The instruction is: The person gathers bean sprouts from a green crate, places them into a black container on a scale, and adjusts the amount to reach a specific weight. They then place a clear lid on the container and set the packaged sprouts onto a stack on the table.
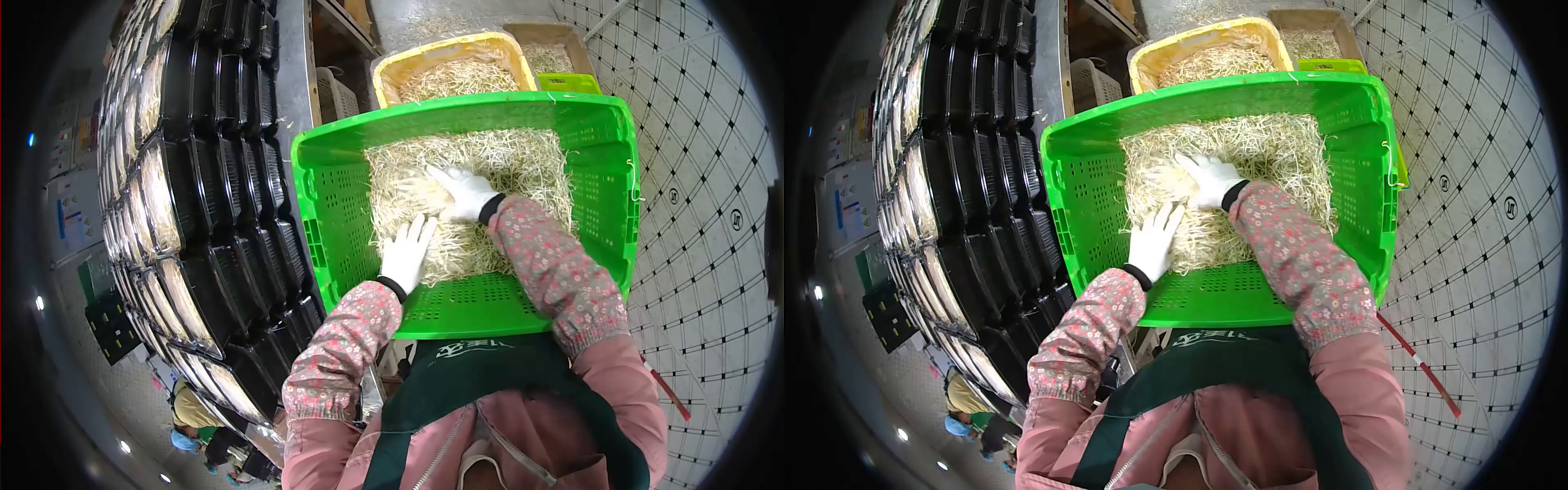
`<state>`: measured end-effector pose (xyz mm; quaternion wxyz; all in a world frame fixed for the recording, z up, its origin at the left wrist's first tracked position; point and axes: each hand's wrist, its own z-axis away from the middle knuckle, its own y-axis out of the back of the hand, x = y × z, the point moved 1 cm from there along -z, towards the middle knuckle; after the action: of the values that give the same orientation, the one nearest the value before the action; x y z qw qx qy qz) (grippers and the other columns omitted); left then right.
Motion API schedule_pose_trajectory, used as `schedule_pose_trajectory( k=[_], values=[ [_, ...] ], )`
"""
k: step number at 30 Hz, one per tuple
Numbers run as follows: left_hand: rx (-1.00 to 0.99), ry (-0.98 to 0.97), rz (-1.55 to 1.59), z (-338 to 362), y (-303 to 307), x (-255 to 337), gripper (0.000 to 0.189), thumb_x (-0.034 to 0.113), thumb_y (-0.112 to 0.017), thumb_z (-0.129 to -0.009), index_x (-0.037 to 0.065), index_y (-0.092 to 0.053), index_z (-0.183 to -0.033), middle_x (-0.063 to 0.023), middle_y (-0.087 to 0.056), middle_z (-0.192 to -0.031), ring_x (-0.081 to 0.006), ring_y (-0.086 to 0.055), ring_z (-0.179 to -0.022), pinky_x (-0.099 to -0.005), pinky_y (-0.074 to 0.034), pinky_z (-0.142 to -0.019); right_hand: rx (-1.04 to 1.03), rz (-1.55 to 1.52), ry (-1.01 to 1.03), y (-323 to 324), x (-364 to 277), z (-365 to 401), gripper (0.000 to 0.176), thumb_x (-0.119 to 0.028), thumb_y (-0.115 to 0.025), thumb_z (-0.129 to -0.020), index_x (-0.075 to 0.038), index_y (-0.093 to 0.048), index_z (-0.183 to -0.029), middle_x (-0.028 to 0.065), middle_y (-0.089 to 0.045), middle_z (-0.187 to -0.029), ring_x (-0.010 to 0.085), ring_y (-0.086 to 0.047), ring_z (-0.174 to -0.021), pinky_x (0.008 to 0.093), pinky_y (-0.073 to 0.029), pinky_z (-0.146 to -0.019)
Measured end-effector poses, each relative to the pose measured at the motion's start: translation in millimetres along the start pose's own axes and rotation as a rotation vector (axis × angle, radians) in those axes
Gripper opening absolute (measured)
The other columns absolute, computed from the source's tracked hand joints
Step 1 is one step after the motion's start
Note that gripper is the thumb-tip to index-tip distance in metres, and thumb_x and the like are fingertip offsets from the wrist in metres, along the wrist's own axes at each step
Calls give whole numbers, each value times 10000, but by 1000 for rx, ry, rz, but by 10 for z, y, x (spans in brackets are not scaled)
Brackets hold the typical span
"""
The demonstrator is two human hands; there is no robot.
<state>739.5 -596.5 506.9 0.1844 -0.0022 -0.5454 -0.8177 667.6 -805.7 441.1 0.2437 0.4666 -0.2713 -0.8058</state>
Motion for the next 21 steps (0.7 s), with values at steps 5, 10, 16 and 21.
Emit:
schedule_pose_trajectory(
  k=[5,10,16,21],
  values=[
    [-55,54,75,150,-85,-37,1051,188,-797,-644,166,-239,-1534,-169,-214,-1580,-423,-189,-1449,-688,-224,-1073,185,-56,-34,14,315,327,1203,-498,-831,-667,-144,-99,-1554,274,-114,-1579,430,-158,-1456,528,-208,-1167],
    [-42,-46,-172,-215,-333,-70,1071,204,-812,-640,166,-231,-1539,-202,-155,-1590,-461,-135,-1455,-723,-167,-1078,-91,165,-27,-301,-185,770,1362,-490,-875,-600,-154,31,-1561,301,9,-1579,482,-58,-1459,653,-185,-1124],
    [-263,107,103,-1002,34,-318,1307,300,-888,-546,158,-77,-1561,-198,-51,-1608,-473,-127,-1451,-712,-272,-1048,-121,199,-97,-120,143,203,1376,-477,-876,-591,-160,50,-1558,267,-71,-1587,462,-169,-1445,550,-354,-1084],
    [-182,154,293,-1179,-158,-436,1144,357,-836,-642,130,-157,-1534,-249,-367,-1444,-460,-424,-1280,-529,-440,-1000,-162,55,-148,-149,352,-30,1037,-153,-717,-731,-50,-76,-1540,264,-408,-1432,348,-588,-1149,427,-517,-874]
  ],
)
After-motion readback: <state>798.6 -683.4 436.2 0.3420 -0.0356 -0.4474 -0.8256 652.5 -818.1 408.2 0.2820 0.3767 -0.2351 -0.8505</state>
